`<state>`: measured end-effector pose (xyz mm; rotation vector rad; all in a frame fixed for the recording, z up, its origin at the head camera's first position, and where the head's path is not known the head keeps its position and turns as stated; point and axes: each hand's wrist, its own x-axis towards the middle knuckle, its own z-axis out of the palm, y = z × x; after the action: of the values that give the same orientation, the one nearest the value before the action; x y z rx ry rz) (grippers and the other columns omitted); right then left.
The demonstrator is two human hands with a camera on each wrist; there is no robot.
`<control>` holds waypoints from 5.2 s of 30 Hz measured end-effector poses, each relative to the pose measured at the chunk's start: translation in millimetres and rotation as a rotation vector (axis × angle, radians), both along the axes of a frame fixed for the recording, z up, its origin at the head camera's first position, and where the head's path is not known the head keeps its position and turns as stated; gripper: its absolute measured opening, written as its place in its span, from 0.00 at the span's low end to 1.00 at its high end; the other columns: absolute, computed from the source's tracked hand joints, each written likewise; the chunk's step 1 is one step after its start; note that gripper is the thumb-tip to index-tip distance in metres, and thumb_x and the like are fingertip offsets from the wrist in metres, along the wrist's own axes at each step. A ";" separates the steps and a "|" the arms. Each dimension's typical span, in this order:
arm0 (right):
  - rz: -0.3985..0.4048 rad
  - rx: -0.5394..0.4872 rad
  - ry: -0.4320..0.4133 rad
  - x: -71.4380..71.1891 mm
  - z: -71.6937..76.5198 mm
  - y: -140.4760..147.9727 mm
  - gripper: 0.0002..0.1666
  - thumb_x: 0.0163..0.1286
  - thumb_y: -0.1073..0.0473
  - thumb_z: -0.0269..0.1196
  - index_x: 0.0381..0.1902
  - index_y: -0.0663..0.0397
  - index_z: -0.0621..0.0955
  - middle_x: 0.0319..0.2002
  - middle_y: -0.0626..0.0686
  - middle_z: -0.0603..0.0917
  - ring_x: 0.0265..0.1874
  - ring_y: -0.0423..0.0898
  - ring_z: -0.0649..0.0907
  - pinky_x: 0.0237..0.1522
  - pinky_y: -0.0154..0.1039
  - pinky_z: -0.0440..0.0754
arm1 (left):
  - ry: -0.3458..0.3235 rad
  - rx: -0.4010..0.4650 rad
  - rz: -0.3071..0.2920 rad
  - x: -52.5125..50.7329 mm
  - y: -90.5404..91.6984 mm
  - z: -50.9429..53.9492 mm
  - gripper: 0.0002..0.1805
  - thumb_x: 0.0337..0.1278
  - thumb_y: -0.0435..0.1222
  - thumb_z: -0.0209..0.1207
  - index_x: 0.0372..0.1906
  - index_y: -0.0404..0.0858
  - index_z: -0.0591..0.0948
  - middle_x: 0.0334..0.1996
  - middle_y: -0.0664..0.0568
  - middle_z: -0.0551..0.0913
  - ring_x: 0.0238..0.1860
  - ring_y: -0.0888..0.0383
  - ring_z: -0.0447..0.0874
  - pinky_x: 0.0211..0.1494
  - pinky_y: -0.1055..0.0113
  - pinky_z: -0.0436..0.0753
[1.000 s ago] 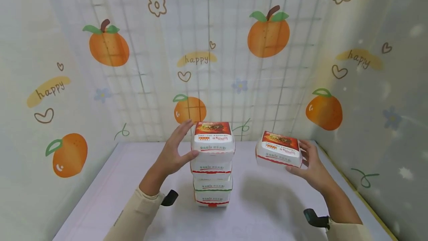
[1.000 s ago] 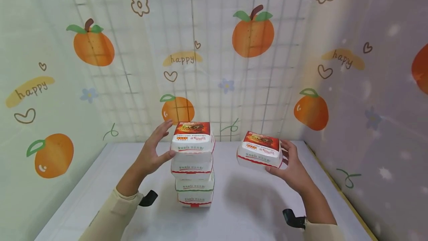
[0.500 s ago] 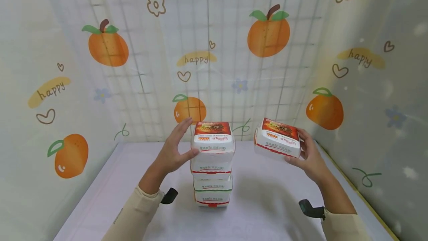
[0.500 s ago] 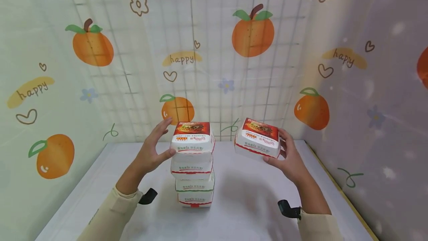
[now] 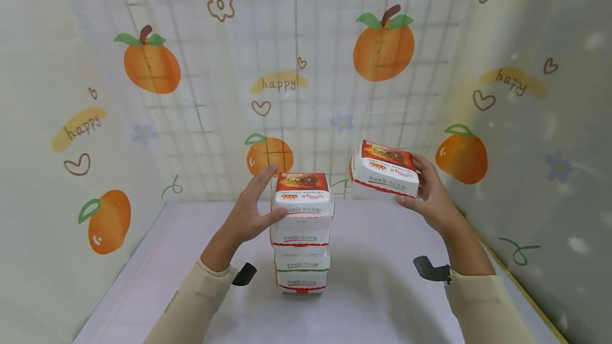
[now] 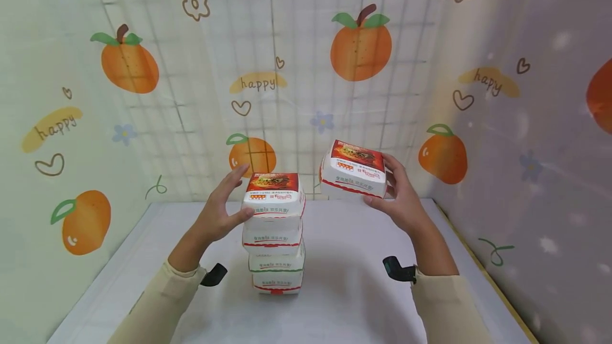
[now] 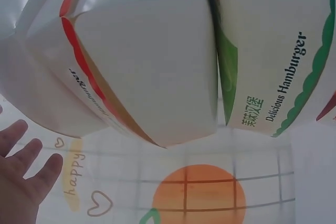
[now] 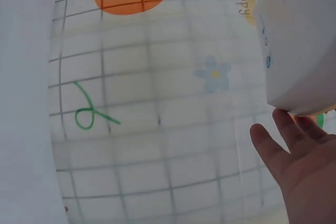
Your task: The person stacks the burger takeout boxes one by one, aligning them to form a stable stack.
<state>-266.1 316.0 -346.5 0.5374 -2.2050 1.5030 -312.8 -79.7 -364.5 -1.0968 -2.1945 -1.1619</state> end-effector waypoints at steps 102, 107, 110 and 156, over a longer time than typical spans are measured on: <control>0.288 0.122 0.179 -23.6 43.9 -120.7 0.51 0.56 0.55 0.73 0.75 0.43 0.62 0.76 0.43 0.52 0.66 0.56 0.68 0.60 0.58 0.69 | -0.167 0.261 0.048 14.4 5.3 32.4 0.37 0.57 0.55 0.63 0.72 0.64 0.63 0.60 0.60 0.77 0.64 0.61 0.68 0.58 0.45 0.73; 0.285 0.138 0.185 -24.1 42.8 -120.7 0.51 0.57 0.58 0.73 0.75 0.40 0.62 0.75 0.43 0.55 0.65 0.55 0.69 0.59 0.56 0.71 | -0.165 0.261 0.051 15.1 3.6 31.1 0.36 0.57 0.55 0.63 0.71 0.65 0.64 0.58 0.62 0.78 0.64 0.61 0.69 0.56 0.46 0.76; 0.274 0.140 0.191 -23.3 43.2 -121.3 0.51 0.57 0.58 0.72 0.75 0.39 0.62 0.74 0.42 0.56 0.64 0.54 0.70 0.59 0.54 0.72 | -0.157 0.259 0.039 15.2 2.9 30.7 0.35 0.57 0.55 0.63 0.70 0.65 0.65 0.58 0.63 0.78 0.64 0.61 0.69 0.55 0.46 0.76; 0.198 0.127 0.144 -19.8 24.8 -118.7 0.52 0.56 0.54 0.73 0.75 0.36 0.61 0.72 0.44 0.59 0.63 0.56 0.69 0.58 0.55 0.72 | -0.176 0.221 0.043 15.8 4.8 17.9 0.33 0.64 0.53 0.56 0.72 0.54 0.65 0.60 0.53 0.77 0.62 0.54 0.71 0.55 0.44 0.76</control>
<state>-285.9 197.4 -321.7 0.9002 -2.1971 1.3756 -296.9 -74.9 -346.6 -0.8809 -2.1413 -1.4909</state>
